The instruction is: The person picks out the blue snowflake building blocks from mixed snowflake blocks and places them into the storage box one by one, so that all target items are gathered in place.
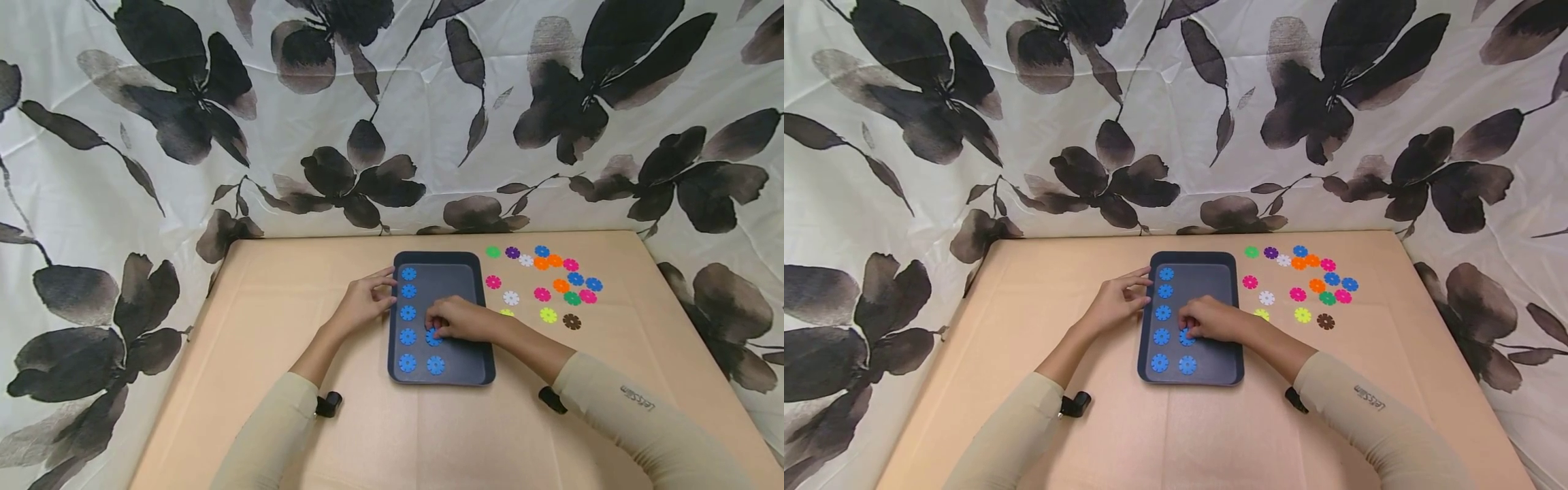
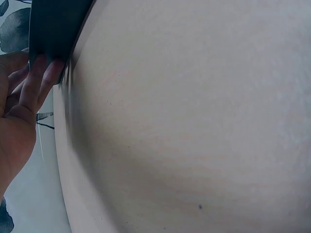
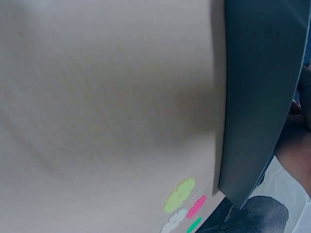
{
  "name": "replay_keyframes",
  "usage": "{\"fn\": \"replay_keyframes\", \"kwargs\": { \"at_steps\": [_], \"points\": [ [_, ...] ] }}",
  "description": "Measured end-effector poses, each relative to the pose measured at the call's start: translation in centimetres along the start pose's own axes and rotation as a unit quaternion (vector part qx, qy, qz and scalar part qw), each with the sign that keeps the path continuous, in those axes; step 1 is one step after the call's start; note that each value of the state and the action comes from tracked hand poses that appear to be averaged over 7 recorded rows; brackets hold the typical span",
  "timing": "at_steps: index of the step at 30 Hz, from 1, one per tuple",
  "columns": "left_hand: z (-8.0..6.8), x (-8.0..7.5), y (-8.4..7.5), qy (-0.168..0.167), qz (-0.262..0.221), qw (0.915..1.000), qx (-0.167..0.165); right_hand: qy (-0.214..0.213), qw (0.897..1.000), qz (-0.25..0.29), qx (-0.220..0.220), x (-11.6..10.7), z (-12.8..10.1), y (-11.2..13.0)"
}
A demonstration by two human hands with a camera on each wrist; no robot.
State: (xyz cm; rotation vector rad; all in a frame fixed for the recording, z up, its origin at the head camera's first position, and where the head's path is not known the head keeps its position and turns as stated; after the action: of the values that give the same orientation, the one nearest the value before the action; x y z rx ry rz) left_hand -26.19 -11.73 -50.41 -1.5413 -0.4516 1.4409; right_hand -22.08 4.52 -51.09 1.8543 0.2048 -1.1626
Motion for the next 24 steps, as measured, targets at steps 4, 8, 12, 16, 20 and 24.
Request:
{"fn": "replay_keyframes", "kwargs": {
  "at_steps": [4, 8, 12, 16, 20, 24],
  "points": [
    [0.0, 0.1, 0.1, 0.003, 0.003, 1.0000, 0.000, 0.001, 1.000, 0.003, 0.010, 0.2, 0.0, -0.1],
    [0.0, 0.2, 0.1, 0.002, 0.003, 1.0000, 0.001, -0.002, 1.000, 0.005, 0.012, 0.3, -0.1, -0.2],
    [-0.1, 0.2, 0.1, 0.002, -0.002, 1.0000, 0.001, -0.006, 1.000, 0.005, 0.007, 0.3, -0.1, -0.2],
    [-0.1, 0.3, 0.1, 0.003, -0.006, 1.0000, 0.002, -0.011, 1.000, 0.004, 0.000, 0.1, -0.3, -0.3],
    [-0.1, 0.3, 0.3, 0.000, 0.000, 1.0000, 0.002, -0.021, 1.000, 0.005, -0.008, -0.5, -0.8, -0.1],
    [-0.1, 0.3, 0.3, -0.005, 0.008, 0.9999, 0.006, -0.046, 0.999, 0.009, -0.012, -1.6, -1.5, 0.0]
  ]
}}
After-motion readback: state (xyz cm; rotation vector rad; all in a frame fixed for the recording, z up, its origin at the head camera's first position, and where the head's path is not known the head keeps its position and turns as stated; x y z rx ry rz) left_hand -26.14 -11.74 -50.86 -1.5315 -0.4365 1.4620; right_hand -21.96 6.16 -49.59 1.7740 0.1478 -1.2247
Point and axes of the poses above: each hand's wrist, its own z-axis towards the middle knuckle, its own x-axis out of the palm, y = z × x, the point moved 9 cm from there along z, towards the middle knuckle, and after that the axes turned 1 degree about z, right-handed, at the moved point
